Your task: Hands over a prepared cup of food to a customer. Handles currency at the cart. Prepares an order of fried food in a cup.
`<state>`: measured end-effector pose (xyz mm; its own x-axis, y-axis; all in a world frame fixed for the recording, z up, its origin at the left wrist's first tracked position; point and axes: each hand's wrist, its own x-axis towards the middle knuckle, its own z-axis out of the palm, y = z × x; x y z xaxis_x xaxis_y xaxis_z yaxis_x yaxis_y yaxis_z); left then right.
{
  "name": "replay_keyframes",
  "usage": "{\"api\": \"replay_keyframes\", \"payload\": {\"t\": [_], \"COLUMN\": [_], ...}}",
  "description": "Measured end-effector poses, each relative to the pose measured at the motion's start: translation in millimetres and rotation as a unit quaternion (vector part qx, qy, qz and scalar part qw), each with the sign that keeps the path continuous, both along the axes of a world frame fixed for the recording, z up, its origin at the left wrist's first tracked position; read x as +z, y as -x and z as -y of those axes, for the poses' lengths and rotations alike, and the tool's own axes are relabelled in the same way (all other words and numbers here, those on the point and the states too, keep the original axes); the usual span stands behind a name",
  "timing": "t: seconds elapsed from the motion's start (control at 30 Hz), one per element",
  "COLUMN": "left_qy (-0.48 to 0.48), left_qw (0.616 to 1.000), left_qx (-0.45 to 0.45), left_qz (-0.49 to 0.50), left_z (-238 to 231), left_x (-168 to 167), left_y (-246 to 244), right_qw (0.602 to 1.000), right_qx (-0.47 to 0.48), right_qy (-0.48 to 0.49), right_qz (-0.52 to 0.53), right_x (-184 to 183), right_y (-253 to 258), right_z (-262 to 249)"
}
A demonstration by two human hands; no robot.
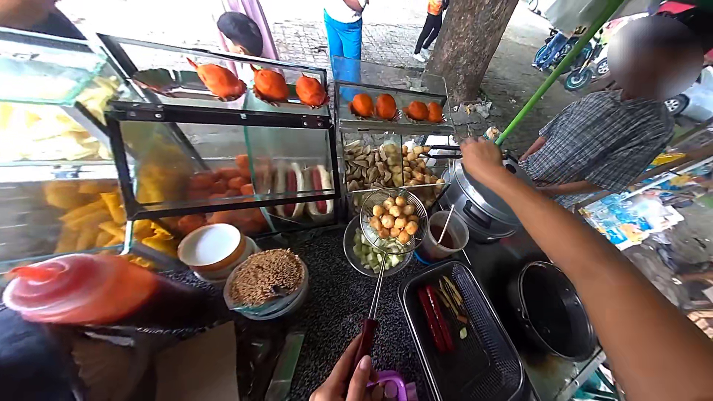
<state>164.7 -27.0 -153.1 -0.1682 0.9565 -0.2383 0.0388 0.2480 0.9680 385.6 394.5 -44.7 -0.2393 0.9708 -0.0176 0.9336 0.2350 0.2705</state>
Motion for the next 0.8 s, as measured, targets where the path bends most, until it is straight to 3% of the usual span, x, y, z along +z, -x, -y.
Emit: {"api": "replay_keyframes", "payload": {"t": [0.23, 0.37, 0.5, 0.63, 0.8], "left_qy": [-0.018, -0.010, 0.013, 0.009, 0.006], "left_qw": [0.999, 1.000, 0.999, 1.000, 1.000], "left_qx": [-0.010, -0.014, -0.028, -0.016, 0.017], "left_qz": [-0.026, 0.002, 0.014, 0.017, 0.016], "left_z": [19.2, 32.8, 46.5, 69.6, 95.3], "left_x": [7.0, 9.5, 5.3, 3.0, 4.8], "left_y": [-15.1, -30.9, -40.9, -44.0, -42.0], "right_qw": [0.991, 0.989, 0.989, 0.988, 0.983], "right_qx": [0.033, 0.023, -0.017, -0.070, -0.074], "right_qy": [0.017, 0.016, 0.005, 0.068, 0.084], "right_qz": [-0.128, -0.146, -0.149, -0.123, -0.148], "right_x": [62.1, 77.0, 69.4, 37.0, 24.8], "right_y": [-90.5, -96.1, -55.1, -25.6, -26.1], "right_z": [122.8, 166.3, 134.4, 83.2, 79.3]}}
